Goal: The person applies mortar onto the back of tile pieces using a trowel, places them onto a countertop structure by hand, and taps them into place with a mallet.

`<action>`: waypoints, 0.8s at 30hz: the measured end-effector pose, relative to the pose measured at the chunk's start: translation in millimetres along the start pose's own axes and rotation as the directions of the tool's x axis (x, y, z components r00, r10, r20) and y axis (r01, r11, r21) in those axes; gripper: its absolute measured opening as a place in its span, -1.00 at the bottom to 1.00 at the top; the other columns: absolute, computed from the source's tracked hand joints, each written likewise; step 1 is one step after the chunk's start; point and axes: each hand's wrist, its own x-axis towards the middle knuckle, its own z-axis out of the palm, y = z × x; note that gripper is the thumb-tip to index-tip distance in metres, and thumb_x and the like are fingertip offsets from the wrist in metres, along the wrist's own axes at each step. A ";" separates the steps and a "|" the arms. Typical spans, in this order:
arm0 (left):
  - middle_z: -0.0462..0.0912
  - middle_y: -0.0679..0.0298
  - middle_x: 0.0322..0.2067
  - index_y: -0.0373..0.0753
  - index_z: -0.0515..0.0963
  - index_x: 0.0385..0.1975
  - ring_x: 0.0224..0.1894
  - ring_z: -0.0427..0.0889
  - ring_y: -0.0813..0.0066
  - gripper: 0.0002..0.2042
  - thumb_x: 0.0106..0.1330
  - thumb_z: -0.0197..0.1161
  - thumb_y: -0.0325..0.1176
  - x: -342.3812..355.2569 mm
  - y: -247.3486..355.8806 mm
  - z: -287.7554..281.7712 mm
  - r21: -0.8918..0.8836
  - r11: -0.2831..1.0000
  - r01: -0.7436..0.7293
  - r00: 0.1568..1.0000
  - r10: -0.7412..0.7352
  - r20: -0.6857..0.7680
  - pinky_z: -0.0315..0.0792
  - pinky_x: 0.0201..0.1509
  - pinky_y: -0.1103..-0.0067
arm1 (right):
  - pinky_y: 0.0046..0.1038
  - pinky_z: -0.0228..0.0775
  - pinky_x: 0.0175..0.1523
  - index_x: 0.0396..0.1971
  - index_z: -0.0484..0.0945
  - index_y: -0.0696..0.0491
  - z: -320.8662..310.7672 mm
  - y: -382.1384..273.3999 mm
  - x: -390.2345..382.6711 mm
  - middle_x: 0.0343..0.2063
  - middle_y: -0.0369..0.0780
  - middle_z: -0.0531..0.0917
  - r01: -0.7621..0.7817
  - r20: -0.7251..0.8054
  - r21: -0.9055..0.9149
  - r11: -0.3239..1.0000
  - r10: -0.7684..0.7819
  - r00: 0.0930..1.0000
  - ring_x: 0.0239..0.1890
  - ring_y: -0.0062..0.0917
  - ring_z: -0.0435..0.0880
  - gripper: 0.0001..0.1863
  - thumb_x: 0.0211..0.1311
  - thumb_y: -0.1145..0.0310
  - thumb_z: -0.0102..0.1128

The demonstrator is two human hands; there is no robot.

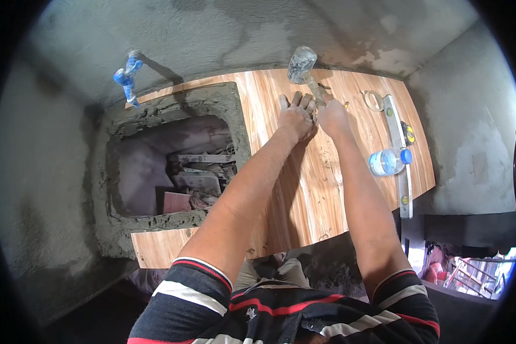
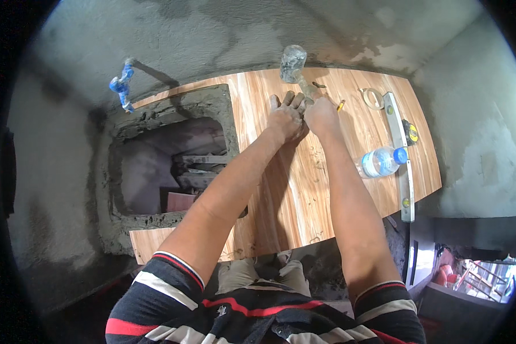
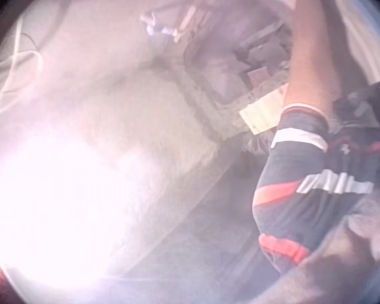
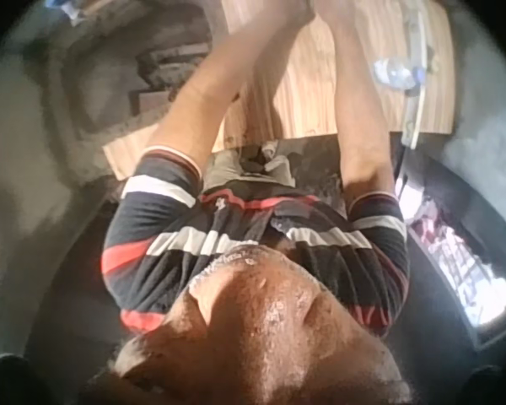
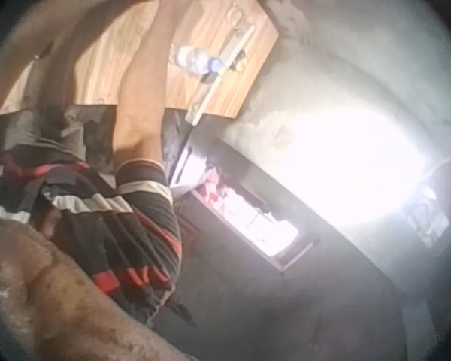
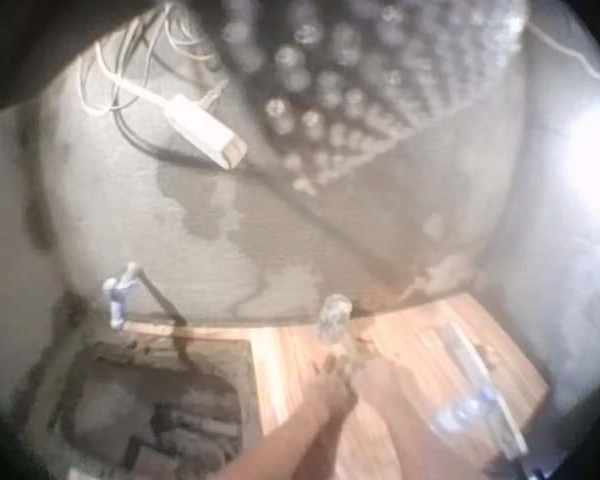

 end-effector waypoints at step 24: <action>0.60 0.13 0.23 -0.05 0.55 0.24 0.38 0.41 0.04 -0.57 0.41 0.18 -0.11 -17.8 -3.6 5.7 -0.171 0.984 -0.039 0.999 0.041 0.007 0.11 0.51 0.19 | -0.05 0.53 0.18 0.17 0.64 0.06 10.5 -63.3 -10.2 -0.07 0.14 0.73 0.164 0.167 -0.028 0.986 -0.157 0.973 0.03 0.04 0.72 -0.56 0.32 0.29 0.14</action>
